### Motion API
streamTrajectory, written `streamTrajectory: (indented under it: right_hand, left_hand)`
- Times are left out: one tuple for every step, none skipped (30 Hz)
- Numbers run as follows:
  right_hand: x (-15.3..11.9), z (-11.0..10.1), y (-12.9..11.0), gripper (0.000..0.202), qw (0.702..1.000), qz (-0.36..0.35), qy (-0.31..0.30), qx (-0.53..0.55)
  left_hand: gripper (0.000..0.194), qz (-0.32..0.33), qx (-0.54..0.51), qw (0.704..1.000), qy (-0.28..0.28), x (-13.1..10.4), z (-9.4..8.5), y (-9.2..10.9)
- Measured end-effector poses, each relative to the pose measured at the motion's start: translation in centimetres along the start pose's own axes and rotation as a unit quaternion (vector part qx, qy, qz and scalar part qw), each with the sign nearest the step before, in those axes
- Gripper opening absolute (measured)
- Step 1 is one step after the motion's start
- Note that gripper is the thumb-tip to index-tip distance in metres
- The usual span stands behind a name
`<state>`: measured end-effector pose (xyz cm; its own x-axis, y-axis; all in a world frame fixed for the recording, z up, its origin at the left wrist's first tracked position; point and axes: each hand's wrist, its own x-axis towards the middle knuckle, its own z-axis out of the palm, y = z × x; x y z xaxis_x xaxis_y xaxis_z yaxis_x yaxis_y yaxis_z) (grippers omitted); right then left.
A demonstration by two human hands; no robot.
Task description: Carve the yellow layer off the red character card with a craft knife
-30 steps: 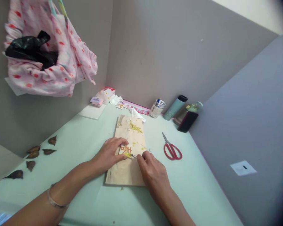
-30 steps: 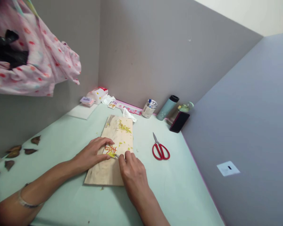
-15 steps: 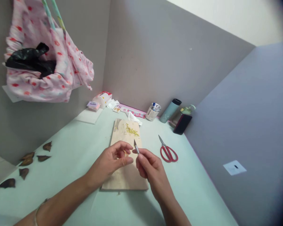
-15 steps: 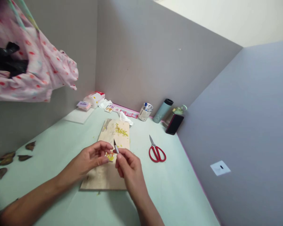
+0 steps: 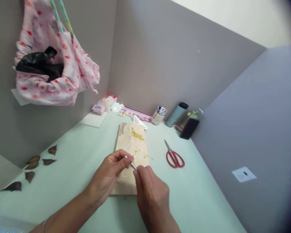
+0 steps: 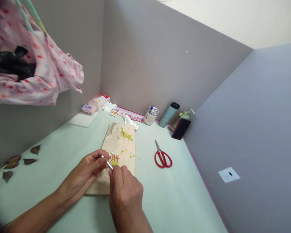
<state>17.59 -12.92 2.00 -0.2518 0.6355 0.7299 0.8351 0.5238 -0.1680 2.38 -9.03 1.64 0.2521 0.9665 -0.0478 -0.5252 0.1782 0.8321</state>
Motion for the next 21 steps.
streamTrajectory:
  right_hand:
    - [0.0,-0.1,-0.2,0.017,0.998,0.034,-0.015,0.057]
    - [0.2,-0.3,-0.4,0.019,0.987,0.080,-0.045,0.135]
    - [0.4,-0.6,-0.6,0.021,0.960,0.139,-0.090,0.224]
    - [0.6,-0.8,-0.8,0.024,0.918,0.201,-0.132,0.314]
    - [0.8,-1.0,-1.0,0.027,0.862,0.260,-0.170,0.401]
    - [1.0,-1.2,-1.1,0.029,0.796,0.311,-0.200,0.480]
    - [1.2,-1.3,-1.2,0.031,0.729,0.351,-0.216,0.547]
    - [1.3,-1.3,-1.3,0.032,0.668,0.382,-0.226,0.597]
    - [1.4,-1.3,-1.3,0.033,0.621,0.403,-0.231,0.631]
    - [1.5,-1.2,-1.2,0.033,0.596,0.414,-0.231,0.649]
    - [1.6,-1.2,-0.8,0.033,0.590,0.417,-0.228,0.653]
    - [1.8,-1.3,-0.3,0.032,0.601,0.412,-0.225,0.647]
    - [2.0,-1.4,0.4,0.030,0.629,0.398,-0.221,0.630]
    - [2.4,-1.6,1.4,0.030,0.665,0.383,-0.210,0.606]
    - [2.7,-1.9,2.4,0.030,0.707,0.365,-0.202,0.571]
    - [3.2,-2.1,3.6,0.032,0.760,0.343,-0.192,0.517]
    - [3.6,-2.3,4.8,0.031,0.781,0.335,-0.183,0.495]
    - [4.0,-2.5,5.9,0.030,0.793,0.329,-0.180,0.479]
    - [4.3,-2.5,7.0,0.030,0.806,0.322,-0.183,0.462]
    - [4.6,-2.5,7.9,0.030,0.814,0.316,-0.188,0.449]
    - [4.7,-2.3,8.6,0.029,0.820,0.311,-0.195,0.440]
  left_hand:
    - [0.038,0.001,-0.003,1.000,-0.002,0.0,0.0,0.1]
    - [0.038,0.003,-0.005,1.000,-0.006,0.0,0.0,0.3]
    - [0.039,0.004,-0.005,1.000,-0.011,-0.1,0.0,0.4]
    - [0.039,0.006,-0.003,1.000,-0.016,-0.1,0.0,0.6]
    - [0.041,0.009,0.002,1.000,-0.022,-0.1,0.0,0.7]
    - [0.043,0.012,0.009,1.000,-0.028,-0.1,0.0,0.8]
    - [0.045,0.013,0.019,0.999,-0.034,-0.1,0.0,0.9]
    - [0.046,0.013,0.031,0.999,-0.041,-0.1,0.0,1.0]
    - [0.047,0.010,0.047,0.998,-0.047,0.0,-0.1,1.1]
    - [0.047,0.007,0.066,0.996,-0.054,0.2,-0.2,1.2]
    - [0.047,0.004,0.089,0.994,-0.059,0.4,-0.4,1.3]
    - [0.047,0.001,0.115,0.991,-0.062,0.7,-0.7,1.5]
    - [0.048,0.001,0.147,0.987,-0.065,1.0,-1.1,1.6]
    - [0.051,0.004,0.182,0.981,-0.065,1.3,-1.6,1.8]
    - [0.054,0.007,0.222,0.973,-0.064,1.7,-2.0,1.9]
    - [0.052,0.014,0.267,0.961,-0.063,2.0,-2.5,2.1]
    - [0.053,0.022,0.315,0.947,-0.060,2.4,-2.9,2.1]
    - [0.054,0.033,0.362,0.930,-0.060,2.7,-3.2,2.1]
    - [0.055,0.045,0.405,0.911,-0.062,3.1,-3.5,2.0]
    - [0.058,0.056,0.444,0.892,-0.067,3.4,-3.6,1.8]
    - [0.059,0.067,0.476,0.874,-0.073,3.7,-3.7,1.6]
